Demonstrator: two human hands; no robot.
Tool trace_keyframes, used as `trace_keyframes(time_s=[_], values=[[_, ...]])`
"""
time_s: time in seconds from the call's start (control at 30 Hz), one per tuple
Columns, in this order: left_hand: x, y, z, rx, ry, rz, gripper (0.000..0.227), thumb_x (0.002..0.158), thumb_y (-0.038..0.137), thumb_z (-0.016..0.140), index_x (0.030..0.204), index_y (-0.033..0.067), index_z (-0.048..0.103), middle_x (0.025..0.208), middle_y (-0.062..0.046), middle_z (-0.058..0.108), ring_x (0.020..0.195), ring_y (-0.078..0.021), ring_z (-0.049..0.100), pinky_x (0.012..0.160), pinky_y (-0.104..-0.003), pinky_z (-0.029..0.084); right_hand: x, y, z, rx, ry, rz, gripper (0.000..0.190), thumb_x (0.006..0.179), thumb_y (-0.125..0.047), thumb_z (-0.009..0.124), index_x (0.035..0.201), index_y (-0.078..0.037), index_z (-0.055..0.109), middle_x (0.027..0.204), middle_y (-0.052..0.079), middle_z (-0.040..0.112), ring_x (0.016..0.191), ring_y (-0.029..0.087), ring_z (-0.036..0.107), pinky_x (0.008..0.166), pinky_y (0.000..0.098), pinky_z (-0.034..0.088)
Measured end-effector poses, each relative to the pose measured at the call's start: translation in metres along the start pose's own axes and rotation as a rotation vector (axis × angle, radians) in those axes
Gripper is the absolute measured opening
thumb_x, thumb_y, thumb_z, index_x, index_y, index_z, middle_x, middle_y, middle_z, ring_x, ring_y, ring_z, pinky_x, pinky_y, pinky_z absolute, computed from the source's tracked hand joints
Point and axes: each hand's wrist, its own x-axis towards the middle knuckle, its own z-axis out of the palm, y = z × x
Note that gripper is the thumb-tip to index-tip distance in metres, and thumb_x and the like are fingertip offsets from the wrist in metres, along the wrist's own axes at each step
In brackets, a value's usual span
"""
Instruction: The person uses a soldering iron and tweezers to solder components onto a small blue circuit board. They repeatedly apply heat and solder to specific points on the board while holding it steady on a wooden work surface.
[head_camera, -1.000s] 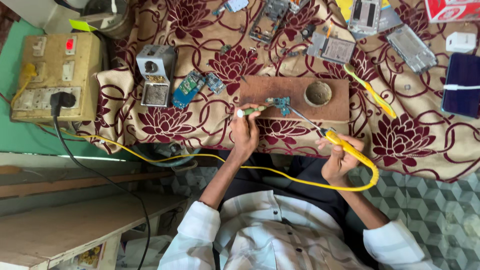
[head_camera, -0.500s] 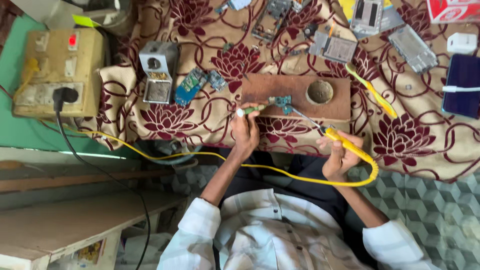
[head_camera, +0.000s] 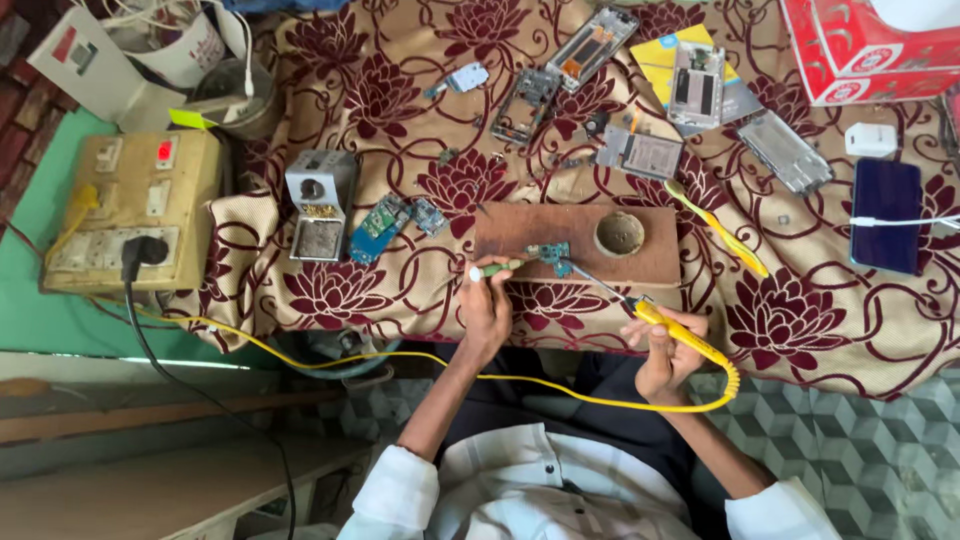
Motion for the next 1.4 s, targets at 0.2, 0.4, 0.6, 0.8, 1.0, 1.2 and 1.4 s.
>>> trace_keyframes(time_s=[0.2,0.4,0.6,0.8,1.0,1.2,1.4], values=[[0.007,-0.003,-0.002,0.024,0.001,0.056,0.068,0.101,-0.015,0.049,0.156,0.0150,0.024,0.112,-0.019,0.066,0.081,-0.0297,0.066,0.065,-0.037,0.052,0.007,-0.011,-0.004,-0.119,0.004,-0.203,0.031,0.114,-0.026,0.050,0.125,-0.002,0.034,0.099,0.022,0.066,0.075,0.025,0.068,0.079,0.0344,0.058],[0.020,-0.001,-0.002,0.001,0.004,0.109,0.081,0.100,-0.017,0.049,0.163,0.0202,0.014,0.114,-0.020,0.067,0.086,-0.0302,0.070,0.066,-0.037,0.055,0.017,-0.018,-0.005,-0.244,-0.033,-0.475,0.033,0.110,-0.026,0.050,0.123,-0.003,0.030,0.100,0.026,0.065,0.079,0.029,0.070,0.075,0.0346,0.060],[0.016,0.002,-0.001,0.037,-0.015,0.083,0.081,0.100,-0.016,0.048,0.162,0.0262,0.017,0.115,-0.020,0.065,0.087,-0.0299,0.070,0.068,-0.036,0.056,0.005,-0.016,-0.008,-0.232,0.005,-0.362,0.033,0.109,-0.029,0.049,0.123,-0.003,0.034,0.097,0.022,0.065,0.078,0.023,0.068,0.073,0.0290,0.056],[0.011,-0.002,-0.001,0.011,-0.026,0.014,0.069,0.102,-0.017,0.049,0.155,0.0146,0.019,0.116,-0.019,0.068,0.081,-0.0251,0.070,0.063,-0.033,0.052,0.000,-0.010,-0.010,-0.213,-0.077,-0.121,0.024,0.113,-0.017,0.047,0.127,0.001,0.038,0.100,0.021,0.067,0.078,0.017,0.064,0.076,0.0251,0.053],[0.011,0.001,-0.004,0.013,-0.031,0.054,0.079,0.098,-0.017,0.047,0.161,0.0197,0.017,0.113,-0.018,0.067,0.083,-0.0293,0.066,0.067,-0.036,0.052,-0.004,-0.011,-0.007,-0.210,-0.108,-0.032,0.021,0.112,-0.010,0.046,0.127,0.003,0.042,0.100,0.020,0.067,0.076,0.016,0.064,0.073,0.0250,0.052],[0.017,0.000,-0.004,0.031,-0.036,0.035,0.078,0.101,-0.017,0.050,0.160,0.0194,0.014,0.115,-0.016,0.070,0.082,-0.0238,0.067,0.064,-0.033,0.050,0.005,-0.014,-0.002,-0.215,-0.100,-0.051,0.020,0.113,-0.010,0.046,0.128,0.003,0.042,0.097,0.018,0.065,0.078,0.017,0.066,0.072,0.0258,0.053],[0.013,0.006,-0.004,0.068,-0.030,0.040,0.083,0.100,-0.016,0.052,0.162,0.0222,0.014,0.111,-0.017,0.069,0.087,-0.0275,0.069,0.066,-0.036,0.054,0.007,-0.025,-0.003,-0.209,-0.098,0.001,0.021,0.113,-0.012,0.046,0.127,0.004,0.041,0.097,0.020,0.067,0.078,0.018,0.066,0.070,0.0246,0.053]])
